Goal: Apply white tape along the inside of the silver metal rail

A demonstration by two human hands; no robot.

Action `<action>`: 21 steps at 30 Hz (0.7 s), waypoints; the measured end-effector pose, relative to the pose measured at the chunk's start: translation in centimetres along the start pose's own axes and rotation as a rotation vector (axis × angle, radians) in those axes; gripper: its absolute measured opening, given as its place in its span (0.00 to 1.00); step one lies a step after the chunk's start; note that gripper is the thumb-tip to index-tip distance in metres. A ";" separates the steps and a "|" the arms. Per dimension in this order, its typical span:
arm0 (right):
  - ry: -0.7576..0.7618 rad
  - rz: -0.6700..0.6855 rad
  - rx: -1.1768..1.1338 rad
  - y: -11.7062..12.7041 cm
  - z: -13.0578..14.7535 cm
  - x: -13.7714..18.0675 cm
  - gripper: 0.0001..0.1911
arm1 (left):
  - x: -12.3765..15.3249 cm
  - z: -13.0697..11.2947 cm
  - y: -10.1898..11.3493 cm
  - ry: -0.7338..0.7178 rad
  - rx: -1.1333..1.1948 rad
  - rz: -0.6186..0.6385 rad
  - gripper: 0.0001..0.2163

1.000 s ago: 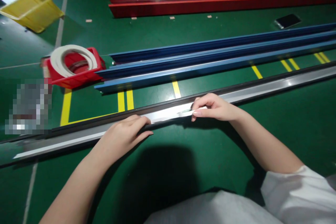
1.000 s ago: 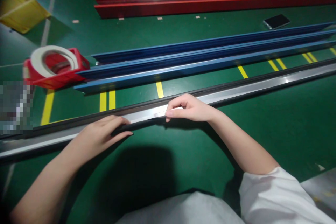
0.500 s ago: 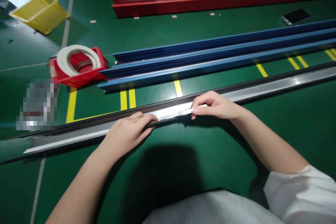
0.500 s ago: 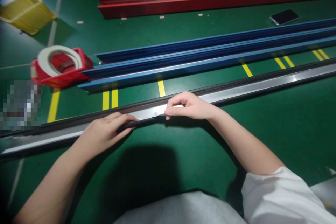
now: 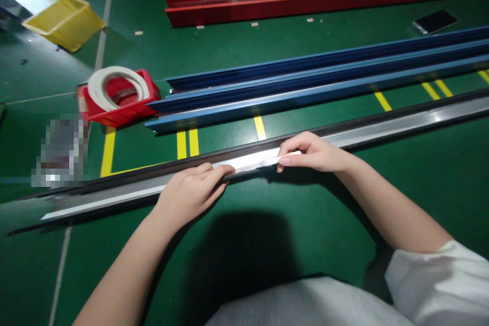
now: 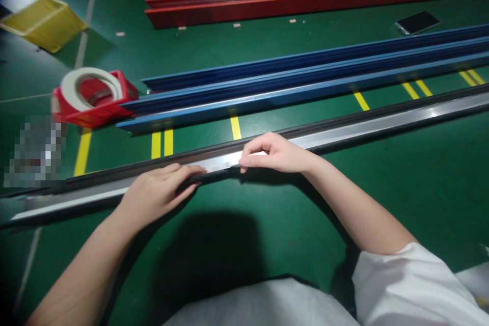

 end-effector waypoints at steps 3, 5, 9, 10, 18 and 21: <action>0.000 0.000 0.002 0.0 0.0 0.0 0.12 | 0.0 -0.1 0.0 -0.010 -0.024 -0.013 0.16; -0.002 0.000 0.004 0.0 -0.1 0.0 0.12 | -0.1 -0.3 0.1 -0.019 -0.023 -0.017 0.15; 0.008 -0.011 -0.030 0.1 -0.1 0.1 0.10 | -0.5 -0.8 0.5 -0.029 0.019 -0.014 0.14; 0.016 -0.018 -0.046 0.2 -0.1 0.1 0.10 | -0.6 -1.0 0.6 -0.027 0.036 -0.012 0.13; 0.051 -0.049 -0.092 0.5 -0.2 0.1 0.10 | -1.5 -1.7 0.8 -0.015 0.106 -0.020 0.12; 0.058 -0.051 -0.096 0.5 -0.2 0.2 0.10 | -1.8 -2.3 1.1 -0.045 0.044 -0.059 0.13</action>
Point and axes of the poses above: each hand's wrist, its own x-axis away from the middle knuckle, its own y-axis out of the back of the hand, z = x × y, the point moved 7 cm from there along -x, towards the middle knuckle, and after that the axes turned 3 degrees about x, right-handed, at the moved point
